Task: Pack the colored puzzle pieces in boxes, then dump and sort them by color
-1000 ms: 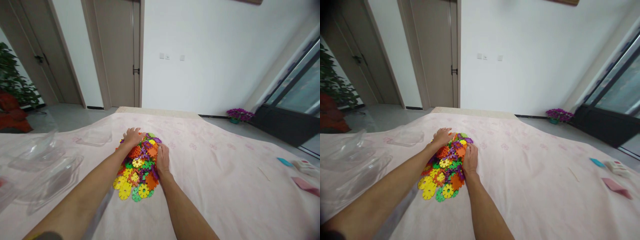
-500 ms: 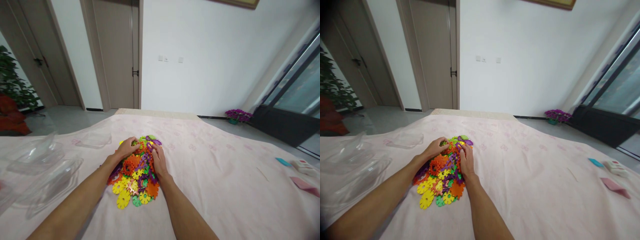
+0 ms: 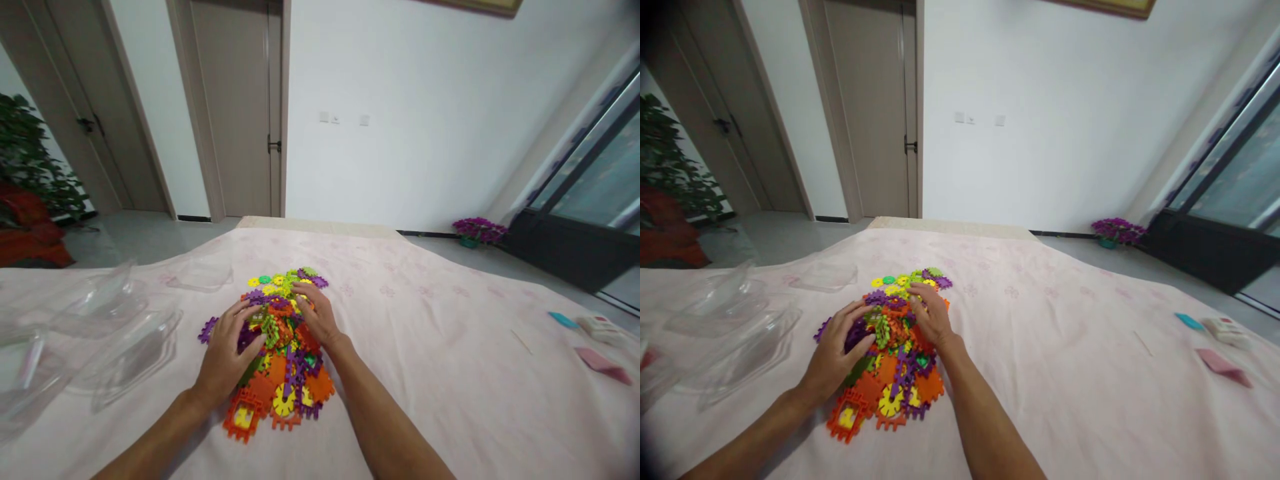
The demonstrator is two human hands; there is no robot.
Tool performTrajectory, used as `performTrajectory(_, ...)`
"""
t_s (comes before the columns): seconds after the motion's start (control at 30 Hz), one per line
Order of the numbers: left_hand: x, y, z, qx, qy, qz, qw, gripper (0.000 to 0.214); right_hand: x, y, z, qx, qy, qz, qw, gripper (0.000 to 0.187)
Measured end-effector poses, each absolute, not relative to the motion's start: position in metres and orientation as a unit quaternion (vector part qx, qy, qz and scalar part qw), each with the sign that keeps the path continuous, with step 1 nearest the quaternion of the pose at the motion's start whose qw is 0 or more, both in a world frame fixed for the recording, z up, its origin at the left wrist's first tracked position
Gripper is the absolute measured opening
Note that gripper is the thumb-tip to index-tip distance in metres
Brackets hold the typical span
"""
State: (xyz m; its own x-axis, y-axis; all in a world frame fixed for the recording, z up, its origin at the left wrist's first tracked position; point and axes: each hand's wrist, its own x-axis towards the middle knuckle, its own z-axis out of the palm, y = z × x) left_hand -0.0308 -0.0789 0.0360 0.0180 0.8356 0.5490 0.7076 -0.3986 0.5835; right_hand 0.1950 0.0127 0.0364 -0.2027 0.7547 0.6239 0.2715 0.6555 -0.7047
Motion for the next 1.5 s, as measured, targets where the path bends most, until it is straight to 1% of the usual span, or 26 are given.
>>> performTrajectory(0.03,-0.035,-0.083,0.029,0.703,0.575,0.415,0.049,0.054,0.199,0.024,0.036,-0.388,-0.725,0.207,0.530,0.033)
performTrajectory(0.07,-0.038,-0.086,0.023,0.696,0.604,0.387,0.030,0.062,0.204,0.038,0.035,-0.445,-0.711,0.183,0.512,0.037)
performTrajectory(0.1,-0.040,-0.086,0.017,0.687,0.631,0.360,0.019,0.068,0.209,0.053,0.034,-0.512,-0.698,0.160,0.475,0.040)
performTrajectory(0.17,-0.043,-0.083,0.009,0.670,0.673,0.314,0.012,0.077,0.221,0.081,0.032,-0.625,-0.683,0.123,0.358,0.045)
performTrajectory(0.2,-0.043,-0.080,0.006,0.663,0.688,0.296,0.015,0.079,0.226,0.094,0.032,-0.638,-0.677,0.121,0.345,0.047)
performTrajectory(0.27,-0.043,-0.074,0.001,0.651,0.709,0.271,0.023,0.080,0.232,0.116,0.031,-0.647,-0.695,0.120,0.291,0.049)
performTrajectory(0.37,-0.042,-0.068,-0.003,0.661,0.706,0.253,0.024,0.073,0.229,0.134,0.031,-0.611,-0.754,0.130,0.202,0.045)
performTrajectory(0.43,-0.042,-0.067,-0.006,0.675,0.692,0.255,0.022,0.068,0.220,0.137,0.031,-0.584,-0.780,0.139,0.176,0.045)
performTrajectory(0.53,-0.042,-0.065,-0.007,0.681,0.679,0.273,0.022,0.064,0.202,0.128,0.029,-0.540,-0.810,0.150,0.173,0.048)
performTrajectory(0.67,-0.039,-0.060,-0.003,0.675,0.672,0.302,0.027,0.066,0.188,0.106,0.026,-0.479,-0.832,0.198,0.199,0.047)
performTrajectory(0.83,-0.025,-0.047,0.002,0.662,0.661,0.347,0.060,0.070,0.173,0.082,0.025,-0.445,-0.765,0.371,0.282,0.047)
performTrajectory(0.93,-0.022,-0.037,0.007,0.662,0.628,0.389,0.123,0.067,0.160,0.067,0.034,-0.417,-0.742,0.425,0.307,0.047)
performTrajectory(1.03,-0.029,-0.028,0.016,0.675,0.546,0.437,0.234,0.063,0.153,0.050,0.052,-0.374,-0.747,0.443,0.325,0.046)
performTrajectory(1.1,-0.038,-0.026,0.024,0.666,0.511,0.471,0.273,0.059,0.160,0.039,0.068,-0.344,-0.750,0.465,0.321,0.057)
performTrajectory(1.17,-0.047,-0.031,0.031,0.658,0.511,0.484,0.268,0.057,0.177,0.027,0.083,-0.330,-0.762,0.469,0.303,0.075)
performTrajectory(1.23,-0.055,-0.044,0.035,0.652,0.525,0.482,0.258,0.057,0.205,0.012,0.092,-0.336,-0.793,0.435,0.261,0.097)
performTrajectory(1.3,-0.060,-0.062,0.034,0.653,0.537,0.471,0.250,0.058,0.236,-0.005,0.094,-0.362,-0.826,0.390,0.185,0.121)
performTrajectory(1.33,-0.061,-0.073,0.032,0.660,0.541,0.460,0.245,0.058,0.251,-0.015,0.091,-0.378,-0.836,0.370,0.148,0.130)
performTrajectory(1.4,-0.061,-0.096,0.027,0.683,0.547,0.426,0.229,0.062,0.276,-0.035,0.079,-0.404,-0.851,0.319,0.102,0.137)
performTrajectory(1.43,-0.060,-0.106,0.024,0.697,0.551,0.402,0.220,0.067,0.283,-0.045,0.071,-0.408,-0.859,0.297,0.091,0.140)
performTrajectory(1.5,-0.055,-0.123,0.018,0.726,0.557,0.355,0.191,0.091,0.289,-0.061,0.053,-0.413,-0.870,0.259,0.077,0.144)
